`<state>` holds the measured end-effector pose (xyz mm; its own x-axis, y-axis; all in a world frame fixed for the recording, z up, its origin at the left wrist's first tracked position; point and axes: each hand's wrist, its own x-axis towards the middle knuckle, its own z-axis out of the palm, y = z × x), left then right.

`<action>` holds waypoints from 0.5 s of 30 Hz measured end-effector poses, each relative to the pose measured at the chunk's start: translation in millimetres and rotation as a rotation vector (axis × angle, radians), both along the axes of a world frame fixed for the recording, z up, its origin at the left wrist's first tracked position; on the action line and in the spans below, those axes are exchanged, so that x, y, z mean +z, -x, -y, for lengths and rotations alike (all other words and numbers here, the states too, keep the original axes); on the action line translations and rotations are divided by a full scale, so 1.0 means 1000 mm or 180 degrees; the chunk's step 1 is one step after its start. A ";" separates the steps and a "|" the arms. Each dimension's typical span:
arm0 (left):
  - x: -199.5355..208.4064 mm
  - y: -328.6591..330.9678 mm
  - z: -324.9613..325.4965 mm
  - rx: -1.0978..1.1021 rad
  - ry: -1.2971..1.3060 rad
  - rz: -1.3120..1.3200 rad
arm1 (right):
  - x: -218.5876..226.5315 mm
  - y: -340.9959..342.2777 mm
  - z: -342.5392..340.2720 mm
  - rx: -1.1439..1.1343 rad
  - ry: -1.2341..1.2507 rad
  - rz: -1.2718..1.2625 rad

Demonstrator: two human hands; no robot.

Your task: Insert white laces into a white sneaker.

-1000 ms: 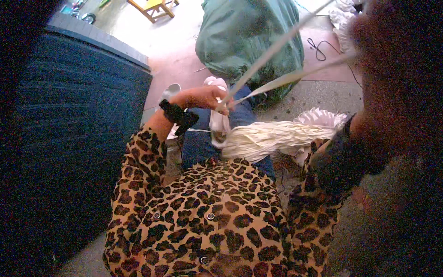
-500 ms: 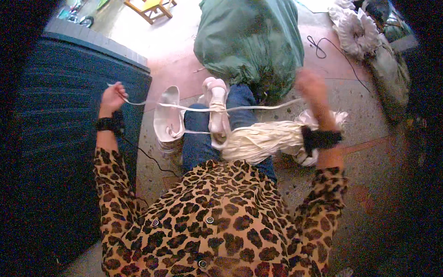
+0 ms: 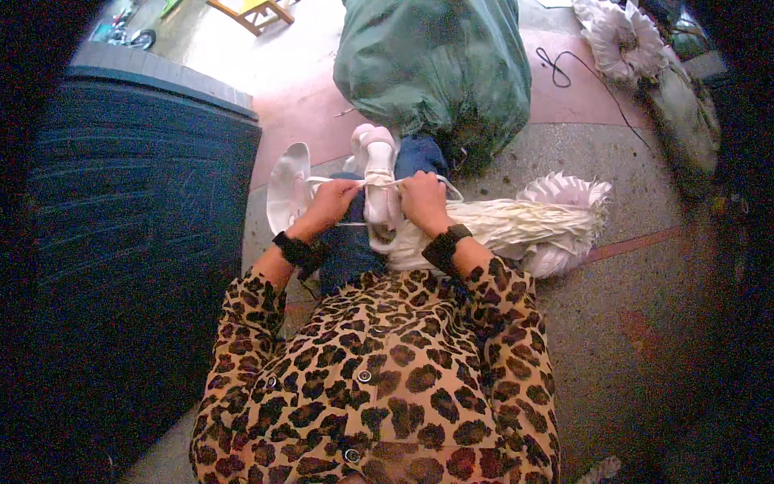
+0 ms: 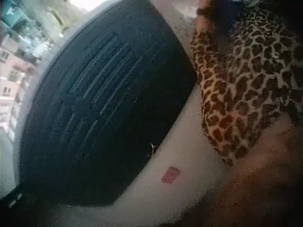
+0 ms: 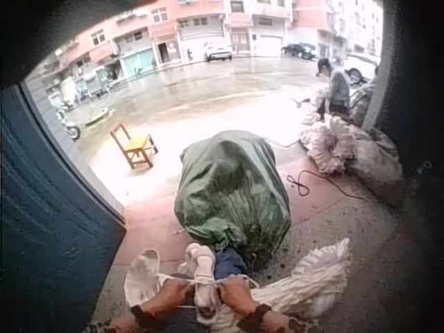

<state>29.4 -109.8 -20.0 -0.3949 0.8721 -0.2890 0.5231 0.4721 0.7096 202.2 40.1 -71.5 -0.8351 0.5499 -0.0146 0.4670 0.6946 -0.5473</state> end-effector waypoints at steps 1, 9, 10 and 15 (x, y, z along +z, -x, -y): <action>0.001 -0.001 0.001 0.0128 -0.0047 0.0244 | -0.003 0.002 0.001 -0.0010 -0.0009 0.0080; -0.004 -0.004 0.012 -0.0122 0.0037 -0.0849 | 0.000 0.007 -0.004 0.0663 -0.0274 -0.0126; -0.008 -0.003 0.015 -0.0280 -0.0133 -0.1044 | 0.000 0.010 -0.001 0.0664 -0.0279 -0.0081; -0.007 -0.016 0.017 0.0188 -0.0203 -0.1228 | 0.003 0.015 0.004 0.0562 -0.0448 0.0186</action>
<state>45.1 -127.2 -27.4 -0.5140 0.8560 -0.0554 0.7304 0.4707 0.4950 187.3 35.9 -68.5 -0.9185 0.3954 0.0006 0.3595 0.8358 -0.4149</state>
